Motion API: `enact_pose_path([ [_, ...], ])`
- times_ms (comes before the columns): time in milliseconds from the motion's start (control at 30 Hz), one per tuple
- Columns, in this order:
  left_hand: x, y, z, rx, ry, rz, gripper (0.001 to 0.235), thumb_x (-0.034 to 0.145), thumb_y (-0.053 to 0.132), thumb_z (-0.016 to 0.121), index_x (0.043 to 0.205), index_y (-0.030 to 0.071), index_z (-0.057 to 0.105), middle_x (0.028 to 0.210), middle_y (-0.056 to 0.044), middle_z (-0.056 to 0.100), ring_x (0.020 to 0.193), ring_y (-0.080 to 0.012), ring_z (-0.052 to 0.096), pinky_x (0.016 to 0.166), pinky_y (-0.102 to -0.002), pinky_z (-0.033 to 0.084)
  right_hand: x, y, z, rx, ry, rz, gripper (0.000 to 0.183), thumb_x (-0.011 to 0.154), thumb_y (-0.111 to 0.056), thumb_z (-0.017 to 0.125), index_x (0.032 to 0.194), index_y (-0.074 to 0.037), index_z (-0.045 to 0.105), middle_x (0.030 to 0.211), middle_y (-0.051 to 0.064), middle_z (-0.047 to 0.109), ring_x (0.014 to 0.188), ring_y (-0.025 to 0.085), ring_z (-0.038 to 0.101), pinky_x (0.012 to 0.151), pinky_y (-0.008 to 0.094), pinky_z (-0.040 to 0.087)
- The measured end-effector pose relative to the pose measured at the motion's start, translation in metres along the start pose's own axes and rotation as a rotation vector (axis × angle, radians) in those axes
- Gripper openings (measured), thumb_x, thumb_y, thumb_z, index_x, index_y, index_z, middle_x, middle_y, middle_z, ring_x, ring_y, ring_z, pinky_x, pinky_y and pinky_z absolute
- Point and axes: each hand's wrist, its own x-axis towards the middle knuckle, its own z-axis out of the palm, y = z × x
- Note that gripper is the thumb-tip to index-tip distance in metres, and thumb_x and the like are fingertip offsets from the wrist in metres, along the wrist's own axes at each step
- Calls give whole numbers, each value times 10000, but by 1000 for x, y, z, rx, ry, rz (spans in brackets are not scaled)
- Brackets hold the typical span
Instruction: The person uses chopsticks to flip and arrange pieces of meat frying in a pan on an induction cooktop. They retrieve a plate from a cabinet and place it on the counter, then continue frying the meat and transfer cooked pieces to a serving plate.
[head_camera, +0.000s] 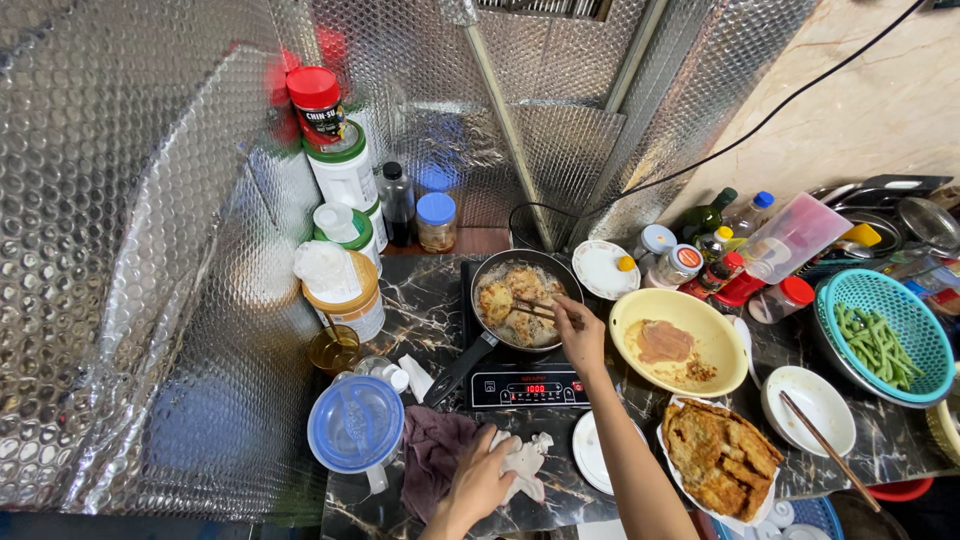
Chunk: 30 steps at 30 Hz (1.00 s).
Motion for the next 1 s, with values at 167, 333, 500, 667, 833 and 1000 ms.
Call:
enact_pose_path([
  [167, 3, 16, -18, -51, 28, -27, 580, 911, 217, 691, 1457, 134, 516, 1630, -188, 316, 1393, -397, 476, 1152, -440, 392, -22, -10, -2, -58, -87, -69, 252, 959, -107, 692, 1199, -69, 759, 1076, 79, 778, 851, 126, 737, 743, 271, 597],
  [333, 4, 18, -20, -52, 108, 81, 545, 911, 181, 702, 1428, 92, 553, 1589, -202, 363, 1416, -408, 436, 1160, -441, 365, -43, 12, 12, -130, -99, -264, 240, 962, -114, 705, 1184, -63, 782, 1074, 84, 765, 906, 137, 742, 778, 282, 595],
  [500, 1, 16, -22, -90, 131, 86, 526, 915, 183, 697, 1413, 81, 561, 1575, -208, 386, 1393, -396, 476, 1145, -424, 396, -28, 57, 29, 261, 66, 62, 273, 997, -146, 674, 1205, 23, 726, 1024, 101, 757, 871, 158, 733, 781, 287, 616],
  [667, -3, 16, -31, -102, 145, 78, 517, 918, 175, 686, 1411, 79, 562, 1578, -202, 388, 1371, -395, 502, 1135, -427, 409, 5, 75, 22, 466, 200, 156, 320, 1012, -192, 651, 1210, 58, 680, 990, 125, 734, 842, 180, 726, 779, 343, 661],
  [833, -6, 22, -40, -78, 106, 34, 515, 944, 197, 684, 1427, 80, 548, 1597, -200, 351, 1404, -388, 470, 1154, -436, 390, 45, 65, 16, 531, 292, 171, 315, 1011, -190, 659, 1183, 74, 661, 976, 146, 731, 858, 194, 728, 775, 371, 678],
  [1000, -11, 28, -46, -82, 108, 26, 513, 943, 209, 679, 1426, 90, 550, 1590, -190, 368, 1407, -378, 477, 1154, -428, 401, 54, 60, 11, 491, 283, 155, 321, 1015, -199, 644, 1185, 72, 662, 983, 148, 722, 857, 191, 741, 760, 352, 675],
])
